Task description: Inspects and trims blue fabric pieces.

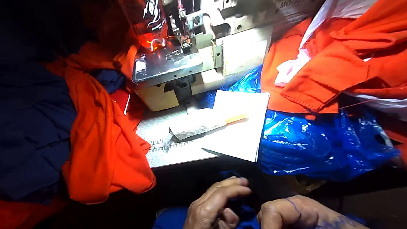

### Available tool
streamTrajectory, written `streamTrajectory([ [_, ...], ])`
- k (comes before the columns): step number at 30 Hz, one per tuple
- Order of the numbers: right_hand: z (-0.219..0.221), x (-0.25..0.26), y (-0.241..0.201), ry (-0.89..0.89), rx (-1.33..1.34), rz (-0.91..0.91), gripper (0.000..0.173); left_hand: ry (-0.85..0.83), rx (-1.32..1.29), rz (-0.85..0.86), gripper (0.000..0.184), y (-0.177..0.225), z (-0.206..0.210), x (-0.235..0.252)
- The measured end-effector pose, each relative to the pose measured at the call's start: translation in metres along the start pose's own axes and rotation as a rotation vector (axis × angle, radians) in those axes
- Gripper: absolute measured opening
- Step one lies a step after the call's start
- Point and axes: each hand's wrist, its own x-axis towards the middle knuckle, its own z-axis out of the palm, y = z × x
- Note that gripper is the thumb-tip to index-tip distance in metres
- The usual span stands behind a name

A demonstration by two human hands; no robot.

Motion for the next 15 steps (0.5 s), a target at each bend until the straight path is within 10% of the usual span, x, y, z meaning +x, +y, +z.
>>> streamTrajectory([
  [15,-0.015,0.007,0.036,0.470,0.070,0.092,0.013,0.186,-0.153,-0.283,0.009,0.002,-0.008,-0.013],
])
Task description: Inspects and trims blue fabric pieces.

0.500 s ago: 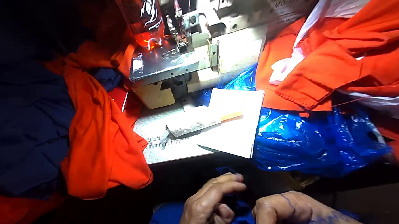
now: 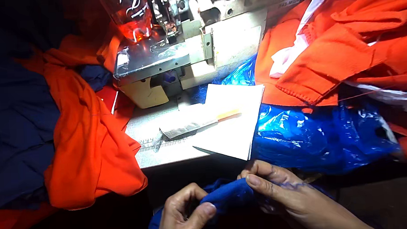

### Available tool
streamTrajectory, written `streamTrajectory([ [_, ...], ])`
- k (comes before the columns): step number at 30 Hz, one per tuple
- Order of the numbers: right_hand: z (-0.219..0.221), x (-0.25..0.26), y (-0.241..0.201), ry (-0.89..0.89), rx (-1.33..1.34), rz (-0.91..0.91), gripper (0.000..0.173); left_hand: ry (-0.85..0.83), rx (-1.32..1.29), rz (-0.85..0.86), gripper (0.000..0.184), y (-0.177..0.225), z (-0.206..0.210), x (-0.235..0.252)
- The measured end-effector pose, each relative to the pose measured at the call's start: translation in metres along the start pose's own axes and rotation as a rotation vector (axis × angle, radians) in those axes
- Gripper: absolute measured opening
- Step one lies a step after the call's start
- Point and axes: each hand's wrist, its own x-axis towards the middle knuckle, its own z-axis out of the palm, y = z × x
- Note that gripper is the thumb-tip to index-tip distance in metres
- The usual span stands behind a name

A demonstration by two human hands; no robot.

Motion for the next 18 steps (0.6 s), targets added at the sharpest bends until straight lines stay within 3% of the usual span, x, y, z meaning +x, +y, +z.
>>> streamTrajectory([
  [8,0.002,0.004,-0.009,-0.028,0.042,0.272,0.013,0.179,-0.237,-0.059,0.015,0.007,0.003,0.005],
  [13,-0.003,0.013,-0.009,-0.260,0.002,0.216,0.010,0.161,-0.199,-0.040,0.015,0.014,0.006,0.007],
  [18,-0.008,0.008,-0.003,-0.271,0.058,0.105,0.013,0.162,-0.036,0.017,0.015,0.017,0.000,0.009],
])
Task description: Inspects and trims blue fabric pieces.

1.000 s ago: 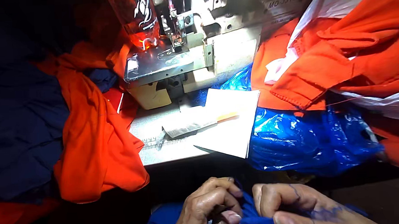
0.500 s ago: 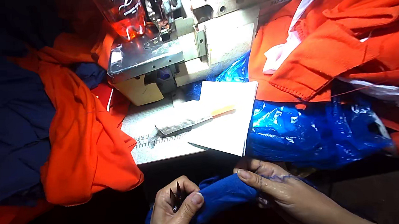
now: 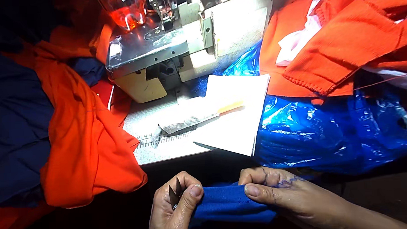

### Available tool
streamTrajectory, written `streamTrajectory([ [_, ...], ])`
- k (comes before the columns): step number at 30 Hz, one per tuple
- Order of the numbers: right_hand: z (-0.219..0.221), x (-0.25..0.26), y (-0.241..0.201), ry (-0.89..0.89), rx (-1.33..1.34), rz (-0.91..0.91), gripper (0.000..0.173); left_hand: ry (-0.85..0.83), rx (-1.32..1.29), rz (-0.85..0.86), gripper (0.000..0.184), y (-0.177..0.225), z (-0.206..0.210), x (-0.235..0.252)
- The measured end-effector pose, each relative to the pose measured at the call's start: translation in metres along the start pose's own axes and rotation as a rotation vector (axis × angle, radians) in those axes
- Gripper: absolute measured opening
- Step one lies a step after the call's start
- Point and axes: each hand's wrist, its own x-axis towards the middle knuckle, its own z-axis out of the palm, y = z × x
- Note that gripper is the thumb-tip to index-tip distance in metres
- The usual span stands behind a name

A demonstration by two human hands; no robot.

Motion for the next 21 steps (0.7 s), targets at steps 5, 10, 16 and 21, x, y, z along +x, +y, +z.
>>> streamTrajectory([
  [5,0.001,-0.006,0.000,0.014,0.102,0.022,0.010,0.011,0.051,0.027,0.013,0.001,0.004,0.003],
  [10,0.009,-0.005,-0.003,0.094,0.102,0.022,0.011,0.132,0.560,0.223,0.012,0.010,0.008,-0.001],
  [16,0.021,-0.001,-0.003,0.163,0.027,-0.023,0.016,0.030,0.798,0.405,0.013,0.028,0.027,-0.012],
  [21,0.037,-0.001,-0.007,0.216,-0.097,-0.127,0.014,0.090,1.016,0.484,0.016,0.019,0.040,-0.004],
])
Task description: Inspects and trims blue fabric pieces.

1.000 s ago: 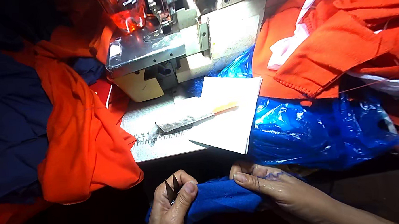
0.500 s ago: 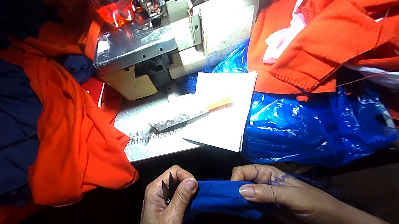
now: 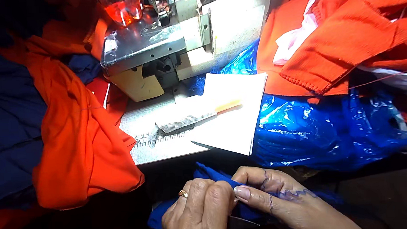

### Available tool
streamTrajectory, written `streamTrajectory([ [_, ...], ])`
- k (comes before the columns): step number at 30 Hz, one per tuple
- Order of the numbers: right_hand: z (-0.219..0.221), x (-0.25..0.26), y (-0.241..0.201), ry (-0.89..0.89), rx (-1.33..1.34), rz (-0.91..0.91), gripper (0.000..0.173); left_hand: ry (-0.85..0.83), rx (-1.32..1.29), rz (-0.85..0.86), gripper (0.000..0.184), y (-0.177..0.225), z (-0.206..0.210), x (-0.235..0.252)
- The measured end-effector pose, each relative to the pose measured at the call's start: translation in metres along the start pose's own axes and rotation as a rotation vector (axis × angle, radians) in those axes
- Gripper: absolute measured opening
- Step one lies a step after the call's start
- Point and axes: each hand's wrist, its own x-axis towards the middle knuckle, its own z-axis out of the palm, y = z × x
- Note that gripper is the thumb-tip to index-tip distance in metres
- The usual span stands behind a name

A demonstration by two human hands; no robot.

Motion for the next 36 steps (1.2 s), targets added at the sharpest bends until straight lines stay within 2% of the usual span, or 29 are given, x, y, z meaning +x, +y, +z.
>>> streamTrajectory([
  [2,0.006,0.000,-0.004,0.000,-0.018,-0.052,0.013,0.026,-0.121,-0.042,0.021,-0.002,0.002,0.002],
  [5,0.014,0.004,-0.009,-0.025,-0.041,-0.131,0.012,0.098,-0.635,-0.231,0.024,-0.006,-0.005,0.004],
  [7,0.012,0.007,-0.007,0.040,-0.030,-0.125,0.015,0.258,-0.932,-0.372,0.015,-0.015,-0.021,0.009],
  [8,0.008,0.008,-0.005,0.085,0.003,-0.106,0.016,0.346,-0.990,-0.406,0.014,-0.022,-0.032,0.013],
  [10,0.003,0.006,-0.006,0.126,0.071,-0.041,0.017,0.420,-0.973,-0.398,0.018,-0.033,-0.050,0.019],
  [11,0.003,0.004,-0.007,0.122,0.097,-0.008,0.018,0.377,-0.975,-0.384,0.017,-0.034,-0.053,0.017],
  [13,0.007,0.002,-0.009,0.100,0.121,0.024,0.020,0.177,-0.973,-0.354,0.021,-0.028,-0.046,0.009],
  [15,0.012,0.001,-0.008,0.094,0.080,-0.016,0.020,-0.004,-0.815,-0.325,0.028,-0.015,-0.028,-0.001],
  [16,0.014,0.000,-0.006,0.097,0.019,-0.059,0.020,-0.030,-0.691,-0.304,0.036,-0.006,-0.017,-0.006],
  [18,0.020,-0.003,-0.002,0.079,-0.133,-0.153,0.028,-0.001,-0.453,-0.287,0.046,0.004,0.002,-0.016],
  [19,0.022,-0.005,0.001,0.058,-0.205,-0.182,0.038,0.025,-0.396,-0.304,0.042,0.007,0.008,-0.020],
  [21,0.020,-0.008,0.008,0.009,-0.315,-0.222,0.050,0.065,-0.442,-0.377,0.025,0.008,0.012,-0.023],
  [23,0.018,-0.010,0.014,-0.044,-0.347,-0.238,0.047,0.101,-0.586,-0.461,0.006,0.002,0.010,-0.026],
  [25,0.014,-0.010,0.018,-0.037,-0.306,-0.216,0.042,0.093,-0.782,-0.561,0.011,-0.001,0.007,-0.030],
  [27,0.009,-0.011,0.021,0.066,-0.247,-0.203,0.037,0.091,-0.946,-0.642,0.018,-0.002,0.005,-0.033],
  [31,-0.004,-0.011,0.027,0.193,-0.289,-0.303,0.023,0.129,-1.098,-0.701,0.025,-0.005,0.002,-0.035],
  [33,-0.005,-0.013,0.026,0.171,-0.381,-0.370,0.024,0.106,-1.098,-0.687,0.027,-0.004,0.001,-0.035],
  [36,-0.002,-0.010,0.021,0.046,-0.438,-0.383,0.034,0.057,-1.067,-0.659,0.027,-0.002,-0.001,-0.034],
])
